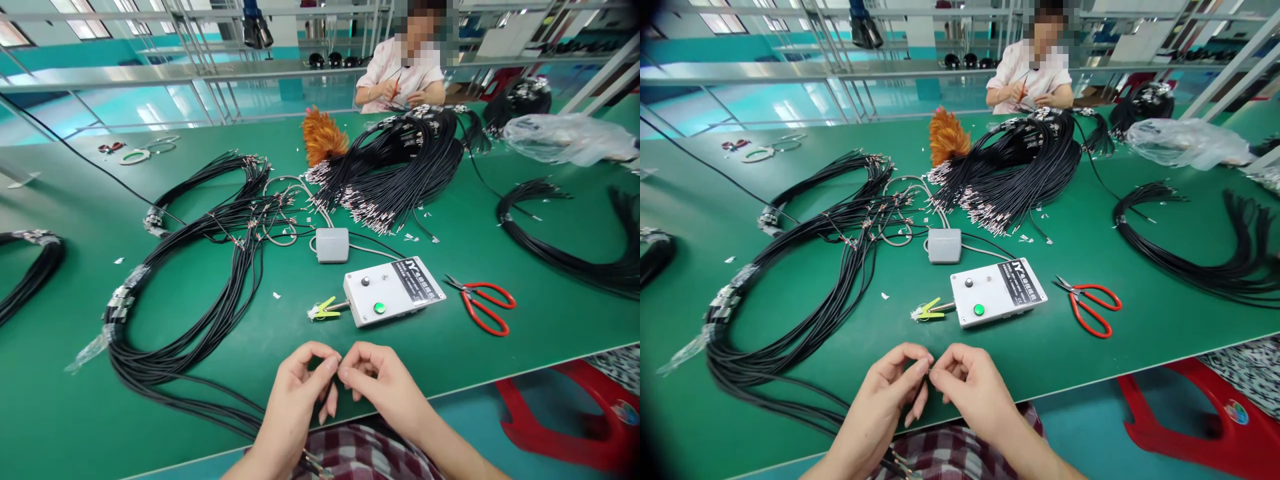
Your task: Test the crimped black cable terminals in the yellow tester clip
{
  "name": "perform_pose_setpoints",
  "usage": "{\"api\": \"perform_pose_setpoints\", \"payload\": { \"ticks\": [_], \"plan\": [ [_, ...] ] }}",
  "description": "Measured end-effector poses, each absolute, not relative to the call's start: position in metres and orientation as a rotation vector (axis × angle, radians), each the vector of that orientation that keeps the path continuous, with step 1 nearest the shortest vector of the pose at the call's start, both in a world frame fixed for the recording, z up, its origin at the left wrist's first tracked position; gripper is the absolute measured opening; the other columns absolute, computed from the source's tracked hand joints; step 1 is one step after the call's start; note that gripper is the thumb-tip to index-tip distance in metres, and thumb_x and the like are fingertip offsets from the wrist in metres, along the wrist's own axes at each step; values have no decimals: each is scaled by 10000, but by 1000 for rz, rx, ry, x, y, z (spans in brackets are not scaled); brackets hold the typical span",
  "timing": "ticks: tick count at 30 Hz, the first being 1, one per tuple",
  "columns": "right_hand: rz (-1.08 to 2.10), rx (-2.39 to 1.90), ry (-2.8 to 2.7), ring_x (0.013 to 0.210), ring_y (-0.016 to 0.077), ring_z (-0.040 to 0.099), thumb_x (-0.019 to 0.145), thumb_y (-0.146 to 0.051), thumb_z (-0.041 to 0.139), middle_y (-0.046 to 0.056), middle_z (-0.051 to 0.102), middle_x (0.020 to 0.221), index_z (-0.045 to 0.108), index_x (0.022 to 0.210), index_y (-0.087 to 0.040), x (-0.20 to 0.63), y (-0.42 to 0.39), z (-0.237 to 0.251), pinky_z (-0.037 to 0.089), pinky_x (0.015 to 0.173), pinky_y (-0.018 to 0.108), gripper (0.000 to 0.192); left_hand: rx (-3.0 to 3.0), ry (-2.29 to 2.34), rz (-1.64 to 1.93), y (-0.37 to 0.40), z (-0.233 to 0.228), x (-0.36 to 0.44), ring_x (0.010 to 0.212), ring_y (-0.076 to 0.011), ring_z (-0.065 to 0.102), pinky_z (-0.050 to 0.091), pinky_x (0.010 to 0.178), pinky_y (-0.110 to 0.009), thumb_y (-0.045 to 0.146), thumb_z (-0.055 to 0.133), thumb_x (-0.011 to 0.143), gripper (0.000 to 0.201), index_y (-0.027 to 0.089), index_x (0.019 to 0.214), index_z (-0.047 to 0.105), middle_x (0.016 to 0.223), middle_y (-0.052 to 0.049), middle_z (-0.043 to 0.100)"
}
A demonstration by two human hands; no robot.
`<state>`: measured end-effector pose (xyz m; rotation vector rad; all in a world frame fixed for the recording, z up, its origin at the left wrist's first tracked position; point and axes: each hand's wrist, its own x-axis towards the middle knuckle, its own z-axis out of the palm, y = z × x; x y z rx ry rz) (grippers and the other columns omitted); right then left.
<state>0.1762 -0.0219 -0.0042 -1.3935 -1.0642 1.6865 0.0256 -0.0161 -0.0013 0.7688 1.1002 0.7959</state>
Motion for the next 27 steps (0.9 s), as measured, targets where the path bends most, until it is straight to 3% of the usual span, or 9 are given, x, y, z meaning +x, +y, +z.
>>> {"api": "perform_pose_setpoints", "payload": {
  "ticks": [4, 6, 10, 14, 19, 21, 24, 27],
  "plan": [
    [1373, -1467, -1500, 638, 118, 547, 859, -255, 594, -15, 609, 676, 615, 708, -191, 177, -24, 3, 408, 622, 244, 164, 930, 1158, 764, -20, -1, 19, 318, -47, 362, 221, 334, -147, 510, 626, 847, 327, 201, 820, 523, 487, 112, 392],
    [1233, -1447, -1680, 662, 119, 565, 885, -236, 567, -13, 629, 722, 613, 731, -202, 178, -25, 8, 396, 636, 249, 164, 1073, 1176, 730, -22, 3, 15, 340, -41, 339, 216, 343, -157, 473, 569, 898, 286, 202, 820, 524, 536, 90, 437],
    [980, -1407, -1926, 648, 117, 564, 920, -225, 522, -15, 627, 716, 586, 740, -207, 180, -26, 14, 360, 644, 267, 192, 1476, 1241, 772, -27, 6, 11, 550, -105, 518, 416, 514, -199, 290, 505, 953, 169, 208, 820, 568, 708, 16, 578],
    [750, -1411, -2072, 632, 124, 547, 936, -212, 497, -14, 616, 701, 586, 767, -204, 180, -26, 6, 327, 632, 283, 191, 1858, 1255, 917, -27, -6, 9, 702, -162, 599, 472, 671, -246, 160, 464, 938, 178, 215, 861, 615, 780, -22, 636],
    [603, -1481, -2124, 721, 153, 606, 937, -257, 569, 1, 702, 863, 639, 943, -218, 178, -23, -6, 335, 684, 300, 81, 1635, 1320, 878, -10, -15, 2, 644, -152, 597, 471, 618, -232, 219, 512, 929, 173, 201, 780, 599, 698, 2, 623],
    [505, -1472, -2143, 783, 175, 624, 908, -324, 632, 21, 719, 936, 637, 1021, -210, 175, -20, -5, 333, 706, 310, 160, 1522, 1317, 862, -4, -12, -1, 644, -153, 600, 477, 608, -229, 251, 529, 920, 174, 195, 770, 598, 683, 8, 614],
    [308, -1356, -2247, 769, 168, 610, 957, -305, 557, 24, 716, 857, 653, 917, -198, 170, -15, -2, 304, 692, 319, 149, 1523, 1287, 844, -2, -10, -4, 646, -156, 599, 483, 609, -234, 257, 519, 925, 182, 195, 774, 599, 696, 4, 621],
    [163, -1229, -2350, 664, 137, 556, 999, -230, 462, -1, 684, 727, 643, 778, -197, 165, -8, -2, 269, 661, 320, 288, 1769, 1223, 866, -4, -14, -8, 661, -160, 599, 481, 641, -246, 199, 478, 934, 201, 203, 789, 617, 731, -13, 639]
  ]
}}
